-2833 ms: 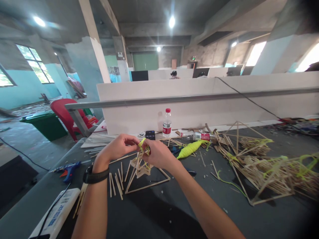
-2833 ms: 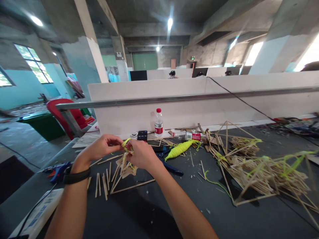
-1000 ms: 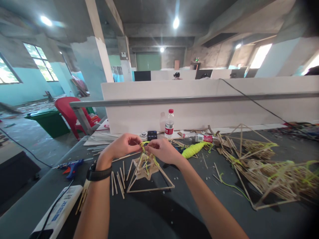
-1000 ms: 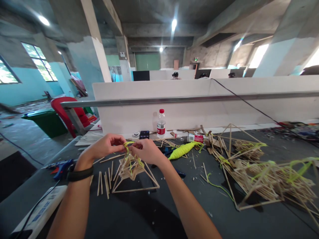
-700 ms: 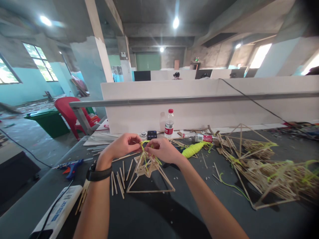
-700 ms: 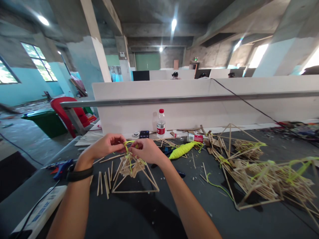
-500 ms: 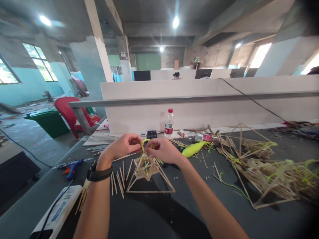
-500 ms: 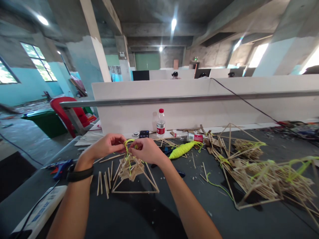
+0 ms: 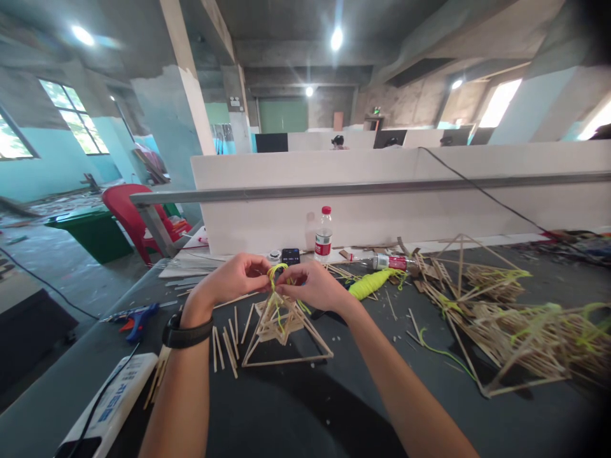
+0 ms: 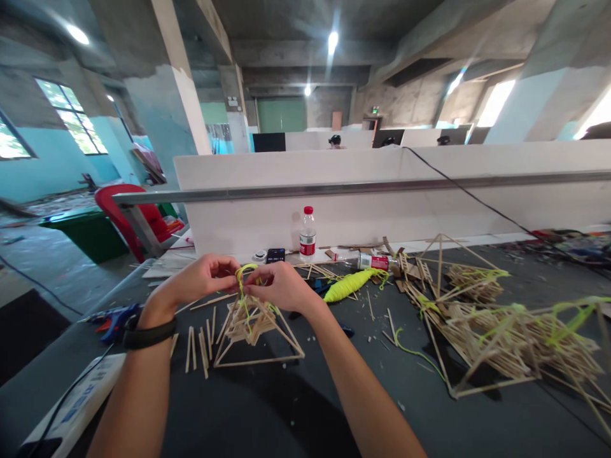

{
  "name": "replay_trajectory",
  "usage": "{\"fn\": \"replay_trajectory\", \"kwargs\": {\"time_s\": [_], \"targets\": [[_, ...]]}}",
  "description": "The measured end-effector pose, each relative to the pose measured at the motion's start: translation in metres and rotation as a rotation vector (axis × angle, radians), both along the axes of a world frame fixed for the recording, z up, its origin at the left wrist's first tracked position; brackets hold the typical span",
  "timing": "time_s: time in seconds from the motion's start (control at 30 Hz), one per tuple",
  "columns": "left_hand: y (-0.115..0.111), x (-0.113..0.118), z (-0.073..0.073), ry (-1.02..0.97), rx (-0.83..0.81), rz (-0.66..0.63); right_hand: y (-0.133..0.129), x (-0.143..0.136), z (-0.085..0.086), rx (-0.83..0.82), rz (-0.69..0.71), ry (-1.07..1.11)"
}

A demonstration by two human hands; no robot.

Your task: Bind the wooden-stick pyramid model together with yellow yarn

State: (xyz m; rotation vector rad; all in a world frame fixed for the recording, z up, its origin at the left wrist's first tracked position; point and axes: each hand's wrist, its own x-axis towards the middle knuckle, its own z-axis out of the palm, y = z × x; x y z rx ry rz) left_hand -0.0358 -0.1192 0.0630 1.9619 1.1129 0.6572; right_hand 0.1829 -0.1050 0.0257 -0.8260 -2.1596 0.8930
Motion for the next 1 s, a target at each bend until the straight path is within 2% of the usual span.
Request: {"fn": "replay_trajectory", "kwargs": {"time_s": [0.23,1.0], "targets": [[-0.003,0.001,0.005,0.092,0.149,0.027,0.002,0.000,-0.003,0.028,-0.007,0.007],[-0.001,0.003,0.004,0.096,0.157,0.030,0.008,-0.010,-0.015,0.180,-0.080,-0.009]]}}
